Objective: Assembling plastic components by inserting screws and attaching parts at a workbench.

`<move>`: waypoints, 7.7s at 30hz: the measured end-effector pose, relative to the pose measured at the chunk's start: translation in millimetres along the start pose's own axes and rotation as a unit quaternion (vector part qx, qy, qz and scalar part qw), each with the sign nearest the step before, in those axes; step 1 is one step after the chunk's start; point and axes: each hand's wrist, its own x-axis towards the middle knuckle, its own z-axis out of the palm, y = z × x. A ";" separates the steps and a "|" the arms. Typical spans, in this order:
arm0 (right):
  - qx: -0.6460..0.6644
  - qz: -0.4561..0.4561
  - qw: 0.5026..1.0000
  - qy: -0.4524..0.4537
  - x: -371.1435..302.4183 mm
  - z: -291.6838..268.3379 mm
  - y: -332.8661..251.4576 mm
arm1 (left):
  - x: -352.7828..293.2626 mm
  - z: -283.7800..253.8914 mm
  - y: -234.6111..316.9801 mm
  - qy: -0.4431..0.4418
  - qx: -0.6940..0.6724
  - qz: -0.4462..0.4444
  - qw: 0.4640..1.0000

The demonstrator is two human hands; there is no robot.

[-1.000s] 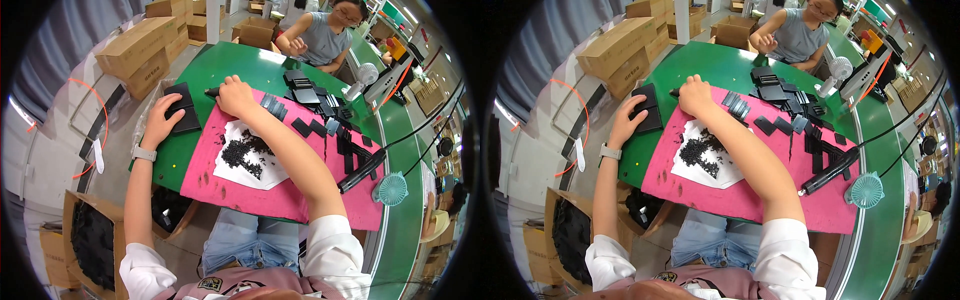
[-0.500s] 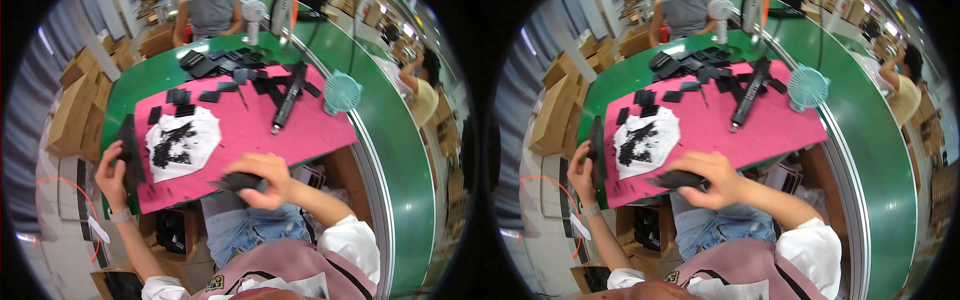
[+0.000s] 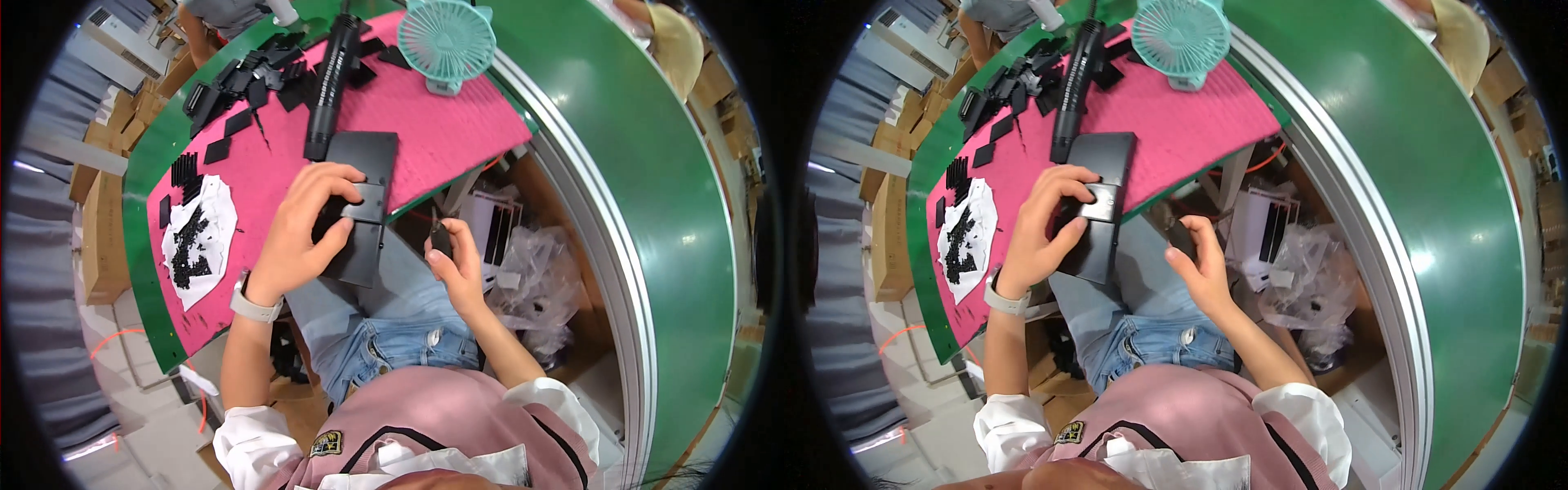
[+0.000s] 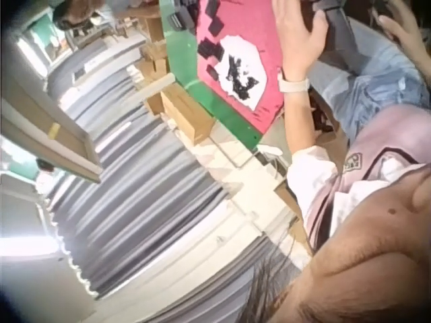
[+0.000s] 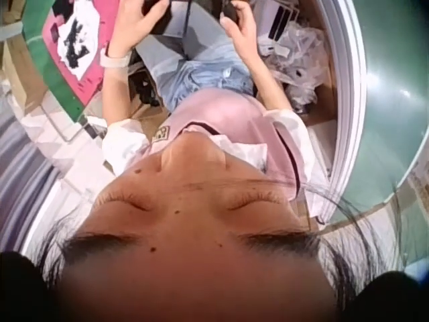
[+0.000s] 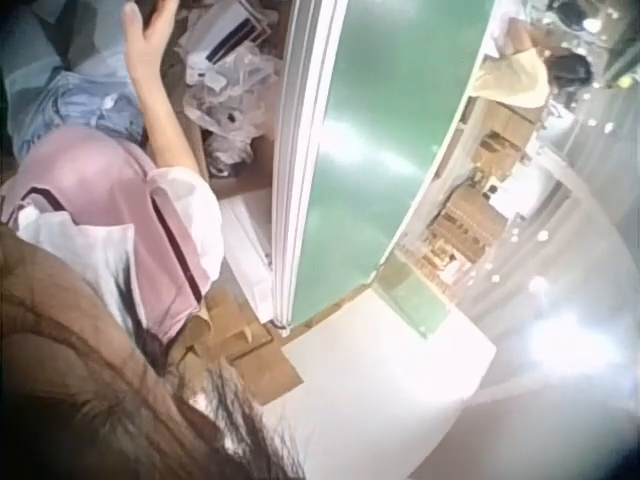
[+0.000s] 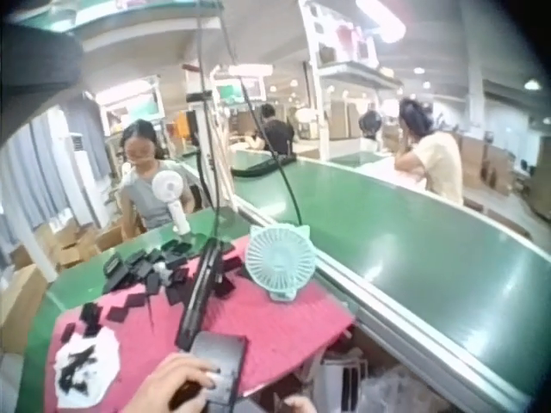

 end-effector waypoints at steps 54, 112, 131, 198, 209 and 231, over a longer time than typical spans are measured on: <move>-0.175 -0.251 0.930 -0.204 51.4 13.3 15.5 | 32.2 48.1 2.9 0.035 0.096 -0.102 0.990; 0.078 -0.029 0.987 -0.134 18.4 41.7 11.8 | 29.5 40.7 -1.7 0.033 0.081 -0.093 0.992; -0.140 -0.252 0.935 -0.207 56.1 24.4 2.5 | 24.6 29.2 -14.0 -0.013 0.034 -0.056 0.998; 0.015 -0.131 0.989 -0.072 18.3 52.6 37.1 | 24.6 36.6 -6.9 0.024 0.072 -0.060 0.995; 0.317 0.106 0.942 0.014 -15.5 84.4 11.5 | 24.4 39.7 -8.0 0.050 0.008 -0.064 0.997; -0.057 -0.230 0.971 -0.026 19.6 58.8 44.7 | 23.9 36.4 -11.2 0.006 0.112 -0.030 0.993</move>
